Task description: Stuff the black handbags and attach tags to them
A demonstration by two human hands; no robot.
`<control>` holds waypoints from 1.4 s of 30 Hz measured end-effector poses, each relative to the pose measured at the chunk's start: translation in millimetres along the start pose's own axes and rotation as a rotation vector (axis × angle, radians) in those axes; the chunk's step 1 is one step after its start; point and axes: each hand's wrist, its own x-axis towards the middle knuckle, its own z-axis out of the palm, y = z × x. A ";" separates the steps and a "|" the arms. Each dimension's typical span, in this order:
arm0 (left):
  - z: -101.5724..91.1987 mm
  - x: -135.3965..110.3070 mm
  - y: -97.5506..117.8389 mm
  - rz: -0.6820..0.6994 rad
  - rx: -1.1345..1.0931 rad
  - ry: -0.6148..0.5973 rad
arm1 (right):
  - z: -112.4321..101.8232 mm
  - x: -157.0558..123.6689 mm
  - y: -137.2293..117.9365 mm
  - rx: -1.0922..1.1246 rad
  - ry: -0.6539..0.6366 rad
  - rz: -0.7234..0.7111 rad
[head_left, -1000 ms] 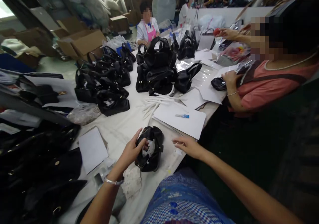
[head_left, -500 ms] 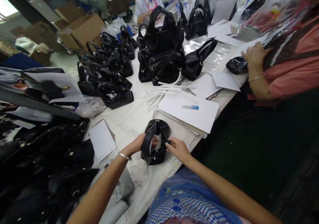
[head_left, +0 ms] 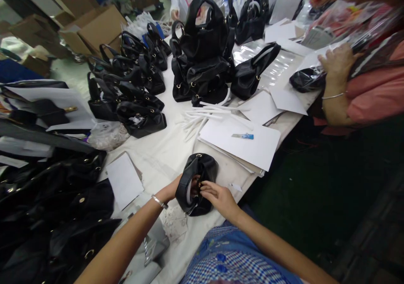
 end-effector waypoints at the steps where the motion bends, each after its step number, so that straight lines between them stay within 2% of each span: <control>1: -2.3 -3.4 4.3 -0.017 0.008 -0.010 | -3.2 -0.6 0.0 -0.025 -0.018 -0.031; 6: -4.6 -13.0 24.0 -0.077 0.038 -0.050 | -14.1 6.3 2.1 -0.439 0.042 -0.322; 9: 0.9 -10.4 27.3 -0.044 0.080 -0.071 | -16.8 14.0 2.7 -0.625 0.003 -0.458; 11: 4.6 -6.3 24.7 -0.005 0.123 -0.049 | -20.6 18.8 0.0 -0.712 -0.055 -0.521; 14: 7.0 -1.4 18.1 -0.023 0.112 -0.006 | -33.2 27.7 -8.0 -0.837 -0.178 -0.623; 18: 7.6 -4.5 12.3 -0.116 -0.132 -0.012 | -55.8 45.7 -17.3 -0.980 -0.365 -0.808; 21: 10.0 -8.2 6.8 -0.139 -0.277 -0.028 | -64.9 57.7 -18.1 -1.100 -0.434 -0.977; 24: 8.9 -2.8 -3.2 -0.142 -0.189 -0.052 | -68.7 69.4 -12.0 -1.228 -0.479 -1.117; 25: 6.8 -0.6 -5.8 -0.124 -0.138 -0.068 | -69.6 72.7 -9.5 -1.253 -0.489 -1.139; 27: 0.2 -1.4 -8.2 -0.077 -0.040 0.018 | -69.8 75.5 -5.9 -1.262 -0.494 -1.154; 31: -8.3 -24.2 -12.0 -0.065 0.151 0.501 | -62.3 67.0 -6.0 -1.170 -0.464 -1.072; 33: -4.3 -33.7 -20.8 -0.079 0.187 0.619 | -58.8 64.0 -7.9 -1.102 -0.458 -1.026; 34: -0.7 -35.9 -27.0 -0.104 0.178 0.644 | -57.8 63.9 -8.9 -1.078 -0.466 -1.006; 37: 10.9 -34.3 -46.6 -0.184 0.076 0.617 | -56.8 67.1 -11.7 -1.056 -0.517 -0.977; 42: 25.3 -26.7 -59.6 -0.156 -0.010 0.557 | -54.3 71.5 -10.9 -1.053 -0.527 -1.006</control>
